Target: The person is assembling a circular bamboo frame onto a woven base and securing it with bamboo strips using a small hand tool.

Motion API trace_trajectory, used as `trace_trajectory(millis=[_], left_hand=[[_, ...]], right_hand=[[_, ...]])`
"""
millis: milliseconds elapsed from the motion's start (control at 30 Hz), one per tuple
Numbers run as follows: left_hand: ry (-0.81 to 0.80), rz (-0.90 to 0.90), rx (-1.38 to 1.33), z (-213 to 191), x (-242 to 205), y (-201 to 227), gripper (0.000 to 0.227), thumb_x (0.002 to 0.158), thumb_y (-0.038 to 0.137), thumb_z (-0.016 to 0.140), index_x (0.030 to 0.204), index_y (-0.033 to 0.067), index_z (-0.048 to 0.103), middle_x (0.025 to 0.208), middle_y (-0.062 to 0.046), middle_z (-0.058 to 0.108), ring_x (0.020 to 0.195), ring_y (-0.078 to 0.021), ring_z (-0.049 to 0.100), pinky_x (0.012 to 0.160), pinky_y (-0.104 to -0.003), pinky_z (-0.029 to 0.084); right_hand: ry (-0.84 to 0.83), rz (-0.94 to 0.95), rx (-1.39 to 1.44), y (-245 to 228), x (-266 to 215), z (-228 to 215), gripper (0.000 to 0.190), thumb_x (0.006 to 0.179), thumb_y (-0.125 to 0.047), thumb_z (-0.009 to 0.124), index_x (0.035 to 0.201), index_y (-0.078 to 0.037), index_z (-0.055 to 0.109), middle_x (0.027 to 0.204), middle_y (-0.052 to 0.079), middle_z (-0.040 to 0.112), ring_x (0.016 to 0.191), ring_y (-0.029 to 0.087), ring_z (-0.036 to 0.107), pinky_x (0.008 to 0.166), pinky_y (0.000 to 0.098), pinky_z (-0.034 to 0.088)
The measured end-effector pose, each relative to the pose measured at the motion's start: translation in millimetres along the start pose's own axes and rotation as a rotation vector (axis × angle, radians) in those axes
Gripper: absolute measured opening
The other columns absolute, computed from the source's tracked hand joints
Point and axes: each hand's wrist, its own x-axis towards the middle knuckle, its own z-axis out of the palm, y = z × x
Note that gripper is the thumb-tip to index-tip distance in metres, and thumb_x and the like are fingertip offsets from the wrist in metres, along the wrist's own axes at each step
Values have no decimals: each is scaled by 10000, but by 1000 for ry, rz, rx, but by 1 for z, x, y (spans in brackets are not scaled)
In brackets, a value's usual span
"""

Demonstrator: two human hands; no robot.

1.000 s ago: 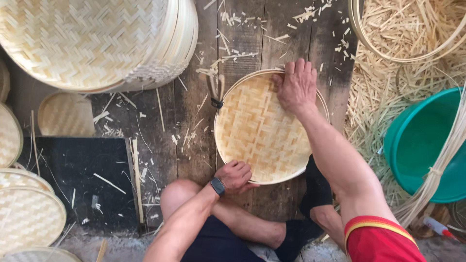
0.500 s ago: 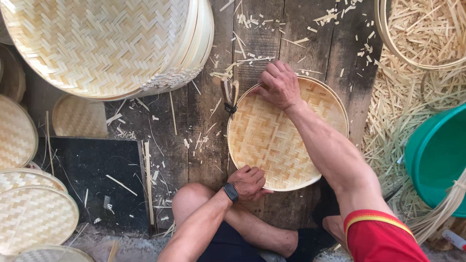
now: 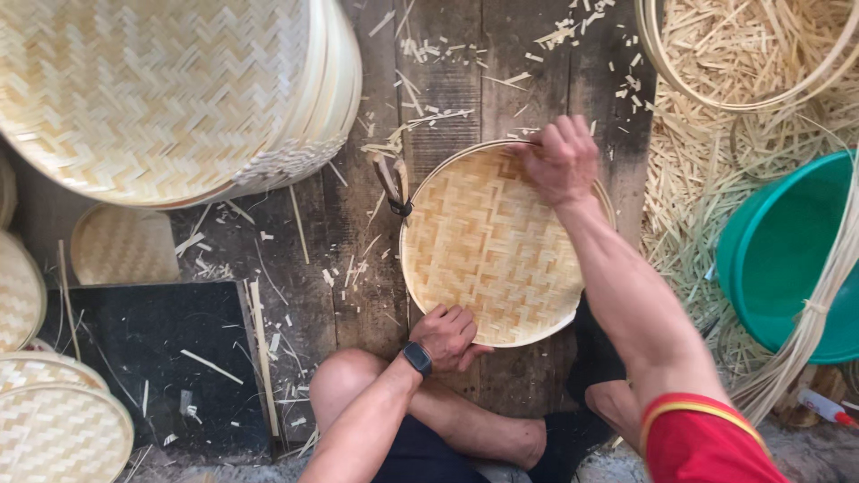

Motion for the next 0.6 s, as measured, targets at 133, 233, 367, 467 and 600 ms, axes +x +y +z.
trace_trajectory(millis=[133,233,367,467,600], left_hand=[[-53,-65,-47,-1,2,0,390,889,454,724,769,90,652,835,-74,617,801,-243,627,730,-368,465],[-36,-35,-12,1,3,2,397,897,457,706,762,86,663,845,-86,624,808,-244,630,732,-371,465],[1,-48,20,1,1,2,417,910,475,679,763,85,668,855,-84,630,824,-241,627,744,-370,469],[-23,-43,57,4,-1,3,447,924,492,673,749,81,674,830,-85,625,809,-242,621,727,-369,466],[-32,-53,44,2,-1,0,433,929,485,662,765,84,677,824,-73,621,817,-238,619,729,-367,462]], right_hand=[[-1,39,110,7,1,16,366,836,-314,902,767,-88,623,835,70,605,841,280,599,699,423,503],[29,-21,115,12,3,8,280,881,-253,850,811,-85,636,880,72,625,857,284,617,699,411,514],[44,-91,-42,25,-29,-20,197,925,-206,791,883,-69,656,907,81,638,838,244,615,705,375,526],[-115,83,-289,37,-62,-28,233,991,-199,764,887,-35,636,858,111,635,760,235,604,638,363,510],[-154,351,-233,44,-66,-7,57,901,-67,670,900,-50,616,906,127,659,812,239,647,608,384,518]])
